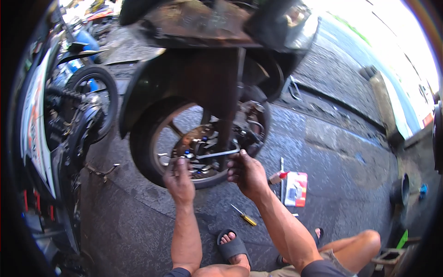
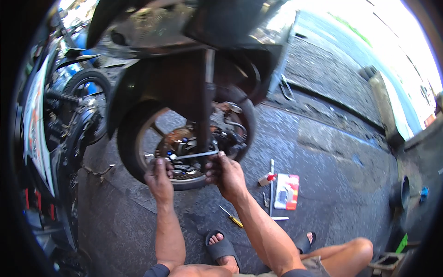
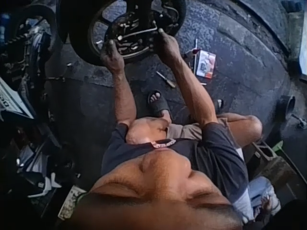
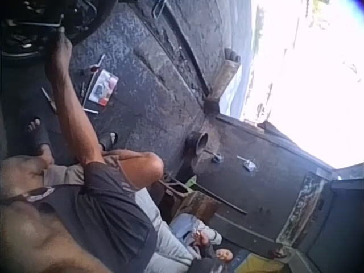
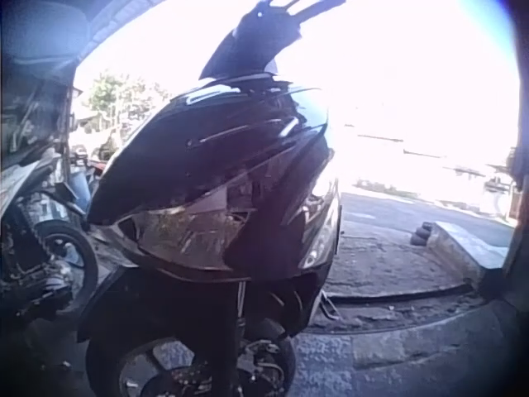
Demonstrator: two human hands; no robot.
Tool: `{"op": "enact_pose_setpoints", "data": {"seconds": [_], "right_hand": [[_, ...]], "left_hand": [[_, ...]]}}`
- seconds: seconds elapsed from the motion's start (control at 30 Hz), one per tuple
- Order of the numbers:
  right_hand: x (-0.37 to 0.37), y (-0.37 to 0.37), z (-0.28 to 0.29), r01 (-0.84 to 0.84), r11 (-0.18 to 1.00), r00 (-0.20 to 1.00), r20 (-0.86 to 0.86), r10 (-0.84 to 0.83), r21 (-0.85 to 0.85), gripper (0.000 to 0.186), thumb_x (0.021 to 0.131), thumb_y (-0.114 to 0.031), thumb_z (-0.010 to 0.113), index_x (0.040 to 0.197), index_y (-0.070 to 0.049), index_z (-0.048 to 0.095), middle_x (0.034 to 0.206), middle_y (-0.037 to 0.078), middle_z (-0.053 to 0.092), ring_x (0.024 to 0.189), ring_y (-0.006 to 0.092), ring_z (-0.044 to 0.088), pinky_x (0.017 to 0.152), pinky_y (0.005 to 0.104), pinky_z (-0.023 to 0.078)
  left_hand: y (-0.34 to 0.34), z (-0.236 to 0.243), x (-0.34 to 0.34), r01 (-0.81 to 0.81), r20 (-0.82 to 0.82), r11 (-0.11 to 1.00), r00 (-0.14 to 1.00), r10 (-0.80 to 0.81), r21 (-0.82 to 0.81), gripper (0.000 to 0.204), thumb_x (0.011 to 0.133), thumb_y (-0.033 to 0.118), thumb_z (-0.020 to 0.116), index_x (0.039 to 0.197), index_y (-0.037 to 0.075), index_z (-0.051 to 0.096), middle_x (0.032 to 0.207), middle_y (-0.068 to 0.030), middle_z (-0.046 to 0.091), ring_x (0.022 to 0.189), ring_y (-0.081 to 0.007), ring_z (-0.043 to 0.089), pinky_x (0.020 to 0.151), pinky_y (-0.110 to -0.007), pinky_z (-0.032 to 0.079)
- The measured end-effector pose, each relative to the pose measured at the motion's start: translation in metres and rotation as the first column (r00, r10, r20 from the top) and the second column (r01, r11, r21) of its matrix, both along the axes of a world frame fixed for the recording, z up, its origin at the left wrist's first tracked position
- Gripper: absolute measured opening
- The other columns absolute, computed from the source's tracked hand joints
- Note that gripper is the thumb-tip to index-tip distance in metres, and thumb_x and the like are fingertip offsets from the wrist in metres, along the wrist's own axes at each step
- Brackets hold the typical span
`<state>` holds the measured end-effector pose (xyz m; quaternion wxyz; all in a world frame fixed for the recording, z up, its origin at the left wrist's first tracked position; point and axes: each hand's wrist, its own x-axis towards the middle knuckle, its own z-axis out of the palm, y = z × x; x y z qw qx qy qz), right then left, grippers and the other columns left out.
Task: Replacing the front brake pads on a motorcycle.
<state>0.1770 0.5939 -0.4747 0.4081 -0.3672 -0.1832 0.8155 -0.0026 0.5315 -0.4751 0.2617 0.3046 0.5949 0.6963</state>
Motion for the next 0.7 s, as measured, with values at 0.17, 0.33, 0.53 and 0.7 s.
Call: {"op": "enact_pose_setpoints", "data": {"seconds": [0.17, 0.33, 0.53, 0.7], "right_hand": [[0.1, -0.06, -0.137, -0.038, 0.961, 0.337, 0.909, -0.246, 0.275, 0.027, 0.091, -0.023, 0.06, 0.093, 0.002, 0.067, 0.079, 0.016, 0.069, 0.074, 0.0246, 0.068, 0.068, 0.037, 0.052], [0.189, -0.079, -0.202, -0.116, 0.989, -0.131, 0.986, -0.106, 0.091, 0.022, 0.084, -0.017, 0.06, 0.099, -0.002, 0.066, 0.091, 0.023, 0.068, 0.09, 0.04, 0.066, 0.082, 0.0466, 0.051], [0.178, -0.068, -0.194, -0.335, 0.941, -0.246, 0.968, -0.047, -0.039, 0.025, 0.083, -0.02, 0.066, 0.098, 0.0, 0.061, 0.09, 0.024, 0.067, 0.091, 0.042, 0.065, 0.082, 0.0499, 0.05], [0.174, -0.064, -0.2, -0.293, 0.948, -0.209, 0.976, 0.065, -0.126, 0.034, 0.079, -0.022, 0.07, 0.1, 0.002, 0.06, 0.093, 0.025, 0.067, 0.093, 0.0427, 0.065, 0.084, 0.0495, 0.051]], "left_hand": [[-0.029, -0.014, -0.012, -0.016, -0.002, 0.996, 1.0, 0.016, -0.085, 0.027, 0.099, 0.026, 0.055, 0.084, 0.004, 0.059, 0.069, 0.0012, 0.057, 0.058, -0.0031, 0.045, 0.05, -0.019, 0.034], [-0.039, -0.045, 0.009, 0.05, -0.018, 0.971, 0.998, -0.055, -0.235, 0.028, 0.099, 0.025, 0.055, 0.084, 0.002, 0.059, 0.067, 0.0013, 0.056, 0.055, -0.0031, 0.044, 0.05, -0.02, 0.034], [-0.039, -0.055, 0.023, 0.108, -0.044, 0.952, 0.991, -0.126, -0.285, 0.026, 0.098, 0.024, 0.056, 0.087, 0.002, 0.062, 0.067, 0.0013, 0.058, 0.056, -0.003, 0.046, 0.05, -0.02, 0.035], [-0.042, -0.055, 0.031, 0.153, -0.042, 0.946, 0.984, -0.171, -0.284, 0.026, 0.098, 0.024, 0.056, 0.089, 0.001, 0.063, 0.071, -0.0007, 0.06, 0.063, -0.0063, 0.053, 0.057, -0.022, 0.042]]}}
